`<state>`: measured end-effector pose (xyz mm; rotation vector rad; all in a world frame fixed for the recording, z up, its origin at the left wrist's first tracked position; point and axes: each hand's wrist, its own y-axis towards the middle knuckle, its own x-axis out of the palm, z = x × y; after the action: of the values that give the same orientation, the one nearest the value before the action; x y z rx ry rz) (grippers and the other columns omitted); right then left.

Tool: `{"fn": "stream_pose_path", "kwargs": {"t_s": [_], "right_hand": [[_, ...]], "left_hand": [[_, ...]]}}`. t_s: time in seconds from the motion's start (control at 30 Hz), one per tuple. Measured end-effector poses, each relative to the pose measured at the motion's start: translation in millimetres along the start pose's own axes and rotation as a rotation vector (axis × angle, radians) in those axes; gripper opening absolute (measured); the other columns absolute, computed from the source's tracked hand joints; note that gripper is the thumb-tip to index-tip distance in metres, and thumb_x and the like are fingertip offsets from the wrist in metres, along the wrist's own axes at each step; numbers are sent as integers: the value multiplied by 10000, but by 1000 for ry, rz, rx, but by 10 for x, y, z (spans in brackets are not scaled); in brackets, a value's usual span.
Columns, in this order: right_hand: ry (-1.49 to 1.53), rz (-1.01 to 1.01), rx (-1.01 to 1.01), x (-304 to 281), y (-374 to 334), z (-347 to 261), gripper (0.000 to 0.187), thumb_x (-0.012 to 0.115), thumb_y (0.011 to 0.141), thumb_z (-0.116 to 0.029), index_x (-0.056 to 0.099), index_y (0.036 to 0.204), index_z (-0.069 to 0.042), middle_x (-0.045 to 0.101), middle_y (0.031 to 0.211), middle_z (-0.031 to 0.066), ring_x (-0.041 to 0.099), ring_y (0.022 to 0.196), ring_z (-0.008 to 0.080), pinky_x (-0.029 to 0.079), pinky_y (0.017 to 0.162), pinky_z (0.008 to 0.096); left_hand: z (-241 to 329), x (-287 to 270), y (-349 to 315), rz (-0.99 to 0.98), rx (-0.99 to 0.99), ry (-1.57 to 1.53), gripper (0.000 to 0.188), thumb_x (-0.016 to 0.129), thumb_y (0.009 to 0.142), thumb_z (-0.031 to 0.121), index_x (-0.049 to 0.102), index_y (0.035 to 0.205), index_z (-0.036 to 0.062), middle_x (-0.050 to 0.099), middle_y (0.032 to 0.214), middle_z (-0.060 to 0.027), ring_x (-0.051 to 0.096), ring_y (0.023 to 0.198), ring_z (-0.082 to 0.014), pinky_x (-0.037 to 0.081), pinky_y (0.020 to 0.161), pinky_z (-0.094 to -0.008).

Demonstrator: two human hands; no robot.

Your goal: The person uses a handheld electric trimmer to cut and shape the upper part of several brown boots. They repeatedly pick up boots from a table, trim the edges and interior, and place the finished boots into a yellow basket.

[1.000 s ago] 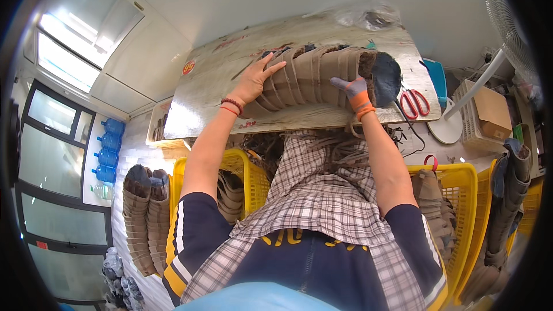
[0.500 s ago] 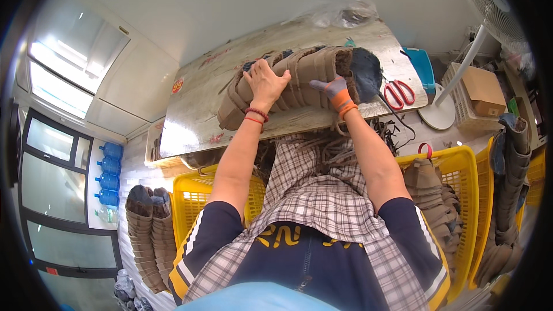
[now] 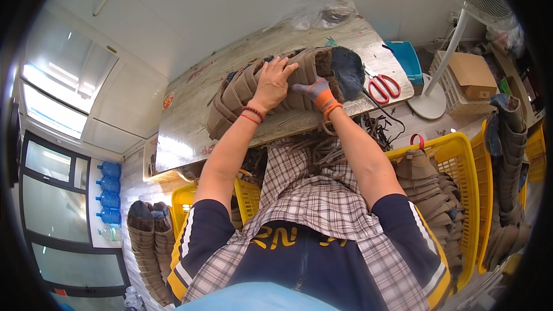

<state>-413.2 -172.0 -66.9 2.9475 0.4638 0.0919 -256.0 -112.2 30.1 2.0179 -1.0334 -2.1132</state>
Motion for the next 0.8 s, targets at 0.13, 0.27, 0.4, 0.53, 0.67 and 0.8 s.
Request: {"fn": "stream_pose_path", "kwargs": {"t_s": [0.13,0.27,0.4,0.53,0.67,0.8], "right_hand": [[117,-94,59,29,-113,-136,631,889,607,-322,630,1060,32,674,975,90,611,864,146,509,752,303],[-79,-76,165,-15,-181,-555,533,874,628,-253,638,998,49,680,952,89,620,819,148,517,719,295],[-119,-51,203,31,-167,-709,524,877,622,-209,612,976,73,668,936,103,620,813,141,522,707,287],[-32,-39,234,22,-114,-732,541,872,624,-154,594,1032,67,665,944,103,629,836,154,530,740,296],[70,-254,214,18,115,-830,547,859,610,-62,603,1082,47,670,973,93,638,874,169,531,797,308],[93,-368,96,121,600,-1279,530,839,614,-29,618,1090,46,673,1020,91,639,900,172,529,819,316]], "left_hand": [[94,-108,-244,379,-201,-228,300,560,801,44,535,1101,48,520,1263,-155,453,1218,-357,307,1061,-481],[-323,-297,-1395,990,-948,-137,256,549,816,37,530,1069,-5,543,1117,-147,505,1058,-279,373,966,-400],[-749,-326,-2338,1088,-1340,-1069,329,628,874,176,538,1115,-30,564,1144,-135,532,1042,-242,422,924,-392],[-985,-299,-2307,810,-1246,-1612,414,683,857,207,555,1179,-20,584,1196,-129,546,1090,-249,431,961,-399],[-1225,-325,-2047,622,-1078,-1801,454,696,805,91,544,1220,-10,606,1185,-108,572,1089,-243,460,961,-389],[-1683,-559,-1519,698,-925,-1681,474,658,786,27,536,1243,-5,618,1175,-110,586,1080,-249,468,959,-384]]}}
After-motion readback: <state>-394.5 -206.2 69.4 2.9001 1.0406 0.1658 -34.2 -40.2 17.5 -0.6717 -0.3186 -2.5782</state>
